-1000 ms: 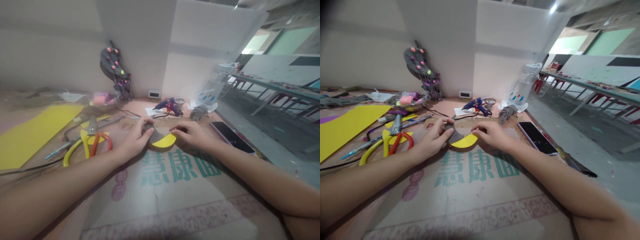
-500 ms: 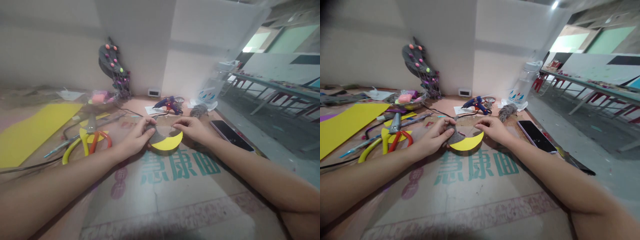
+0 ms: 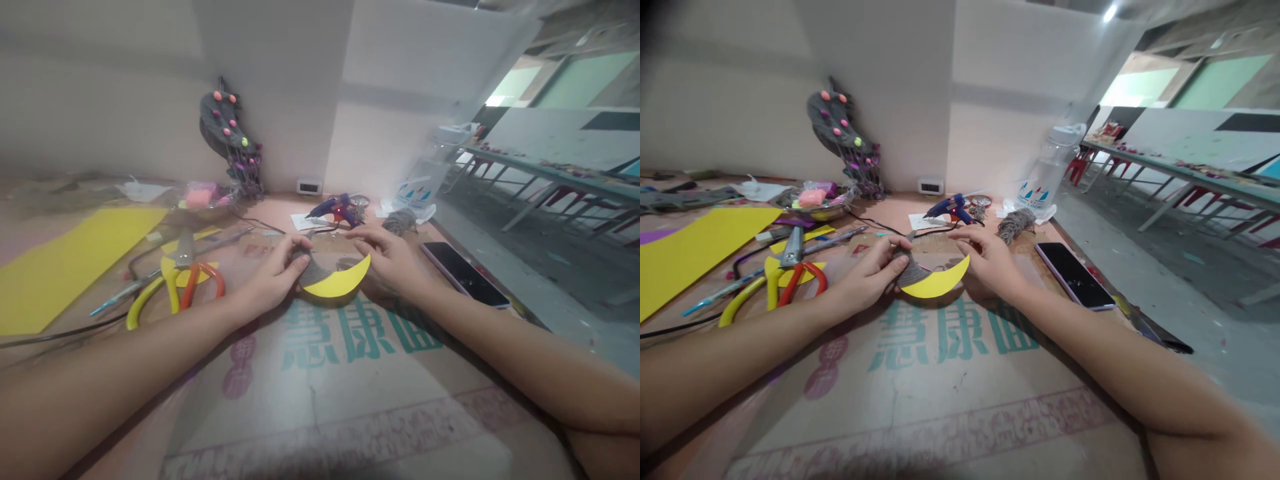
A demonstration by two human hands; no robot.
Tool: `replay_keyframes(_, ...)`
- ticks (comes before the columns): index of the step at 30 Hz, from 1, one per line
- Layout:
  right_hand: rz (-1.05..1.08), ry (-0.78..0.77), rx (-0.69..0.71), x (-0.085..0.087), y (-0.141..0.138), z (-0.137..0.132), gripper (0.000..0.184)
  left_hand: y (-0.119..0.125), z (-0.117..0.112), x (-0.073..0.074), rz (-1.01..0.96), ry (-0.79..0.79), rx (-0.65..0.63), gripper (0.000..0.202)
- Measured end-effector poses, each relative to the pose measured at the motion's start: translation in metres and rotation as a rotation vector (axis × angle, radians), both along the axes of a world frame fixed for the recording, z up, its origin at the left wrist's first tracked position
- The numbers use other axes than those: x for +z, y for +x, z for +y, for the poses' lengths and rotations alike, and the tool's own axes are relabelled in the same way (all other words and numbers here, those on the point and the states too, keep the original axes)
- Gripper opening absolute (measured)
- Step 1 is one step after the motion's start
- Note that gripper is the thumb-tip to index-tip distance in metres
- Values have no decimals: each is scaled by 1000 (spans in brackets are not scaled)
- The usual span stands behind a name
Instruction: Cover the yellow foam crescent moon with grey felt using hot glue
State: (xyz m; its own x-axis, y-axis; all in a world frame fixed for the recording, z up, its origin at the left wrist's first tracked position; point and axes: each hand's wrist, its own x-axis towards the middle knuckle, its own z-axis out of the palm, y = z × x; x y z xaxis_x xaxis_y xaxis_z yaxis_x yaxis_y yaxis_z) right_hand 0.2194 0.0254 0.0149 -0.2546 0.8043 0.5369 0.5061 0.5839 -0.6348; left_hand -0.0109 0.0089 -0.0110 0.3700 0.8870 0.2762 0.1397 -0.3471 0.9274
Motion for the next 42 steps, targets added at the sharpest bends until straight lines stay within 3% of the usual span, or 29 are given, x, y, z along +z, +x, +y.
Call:
replay_keyframes(5, 221, -576, 115, 2, -14, -17, 28, -2, 2, -3, 64, 81, 66, 19)
replay_keyframes(9, 367, -722, 281, -3, -21, -24, 32, -4, 3, -3, 161, 172, 86, 22)
replay_keyframes(13, 284, -708, 250, -7, -22, -22, 27, -4, 2, -2, 193, 224, 94, 22)
replay_keyframes(21, 32, -434, 130, -6, -16, -12, 17, -2, -2, 1, 146, 149, 40, 19)
replay_keyframes(27, 91, -481, 92, -10, -17, -14, 21, -1, -4, 2, 74, 13, -35, 20)
replay_keyframes(34, 363, -374, 77, -11, -13, -15, 28, -3, 2, -2, 41, 96, 147, 21)
replay_keyframes(38, 303, -494, 119, -10, -14, -18, 37, -5, 6, -3, 52, 198, 245, 21)
replay_keyframes(42, 111, -579, 193, -10, -18, -22, 39, -4, 3, -1, 43, 205, 221, 24)
